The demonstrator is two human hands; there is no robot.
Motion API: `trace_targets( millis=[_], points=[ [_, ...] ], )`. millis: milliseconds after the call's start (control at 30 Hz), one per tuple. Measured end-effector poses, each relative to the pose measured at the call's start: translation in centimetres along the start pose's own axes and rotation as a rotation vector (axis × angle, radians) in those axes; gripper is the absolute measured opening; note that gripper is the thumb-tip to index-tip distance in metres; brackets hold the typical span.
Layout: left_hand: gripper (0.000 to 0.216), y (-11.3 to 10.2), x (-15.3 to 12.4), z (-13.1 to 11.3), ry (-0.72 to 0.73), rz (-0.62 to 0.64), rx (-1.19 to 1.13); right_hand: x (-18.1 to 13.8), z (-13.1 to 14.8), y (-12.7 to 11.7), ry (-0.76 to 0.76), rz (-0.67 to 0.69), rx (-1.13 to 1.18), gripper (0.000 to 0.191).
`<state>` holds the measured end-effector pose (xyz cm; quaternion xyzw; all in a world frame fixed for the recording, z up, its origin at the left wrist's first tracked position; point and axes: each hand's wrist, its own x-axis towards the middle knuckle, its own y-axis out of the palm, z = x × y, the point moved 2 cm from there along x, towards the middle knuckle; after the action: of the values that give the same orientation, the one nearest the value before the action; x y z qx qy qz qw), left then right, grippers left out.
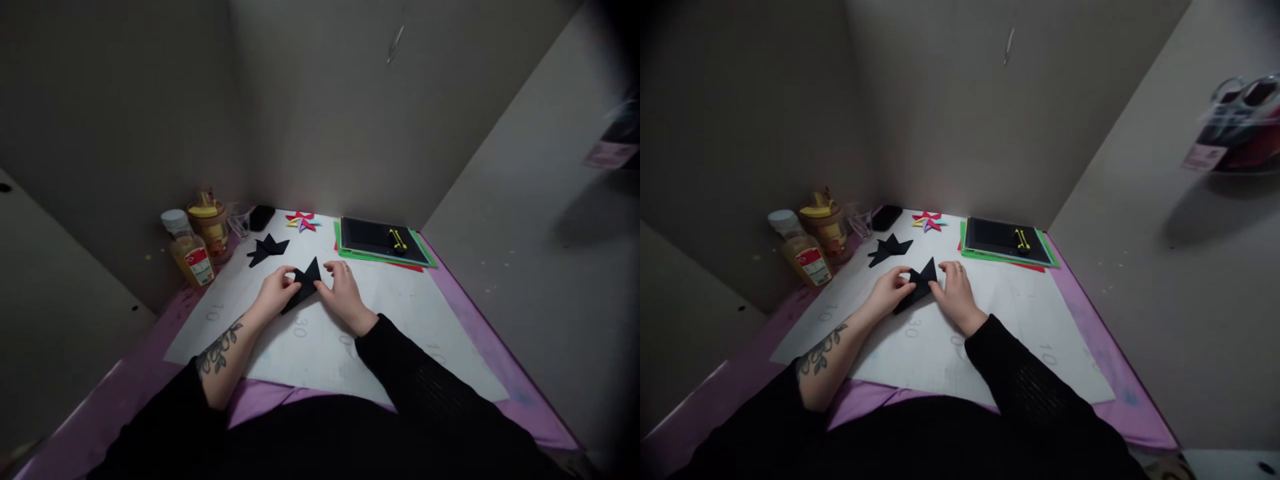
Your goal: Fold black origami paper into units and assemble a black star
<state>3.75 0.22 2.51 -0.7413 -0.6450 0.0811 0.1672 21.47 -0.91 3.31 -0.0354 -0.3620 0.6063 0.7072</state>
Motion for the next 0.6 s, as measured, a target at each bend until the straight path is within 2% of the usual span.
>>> trace_targets(
  millis=[67,167,267,333,400,500,600],
  points=[
    [0.042,0.2,0.3,0.4,0.088,0.002,0.165,0.1,-0.2,0.6,-0.048,0.083,-0.074,0.026],
    [0.047,0.6,0.7,1.0,0.178,0.079,0.276,0.2,-1.2,1.7,0.079,0.260,-0.101,0.027],
    [0.050,-0.2,0.9,1.2,0.264,0.109,0.421,0.4,-1.9,2.7,0.142,0.359,-0.172,0.026],
    [0.045,-1.7,0.8,1.0,0.299,0.081,0.563,0.6,-1.9,3.0,0.126,0.385,-0.261,0.021],
    [0.039,-3.4,0.5,0.9,0.252,0.077,0.697,0.7,-1.8,3.2,0.108,0.400,-0.342,0.019],
    [0.035,-5.1,0.1,0.6,0.193,0.208,0.782,1.0,-1.8,3.3,0.084,0.428,-0.420,0.018],
    [0.037,-5.0,0.0,0.2,0.270,0.289,0.762,1.6,-2.6,2.8,0.083,0.445,-0.476,0.017]
  ],
)
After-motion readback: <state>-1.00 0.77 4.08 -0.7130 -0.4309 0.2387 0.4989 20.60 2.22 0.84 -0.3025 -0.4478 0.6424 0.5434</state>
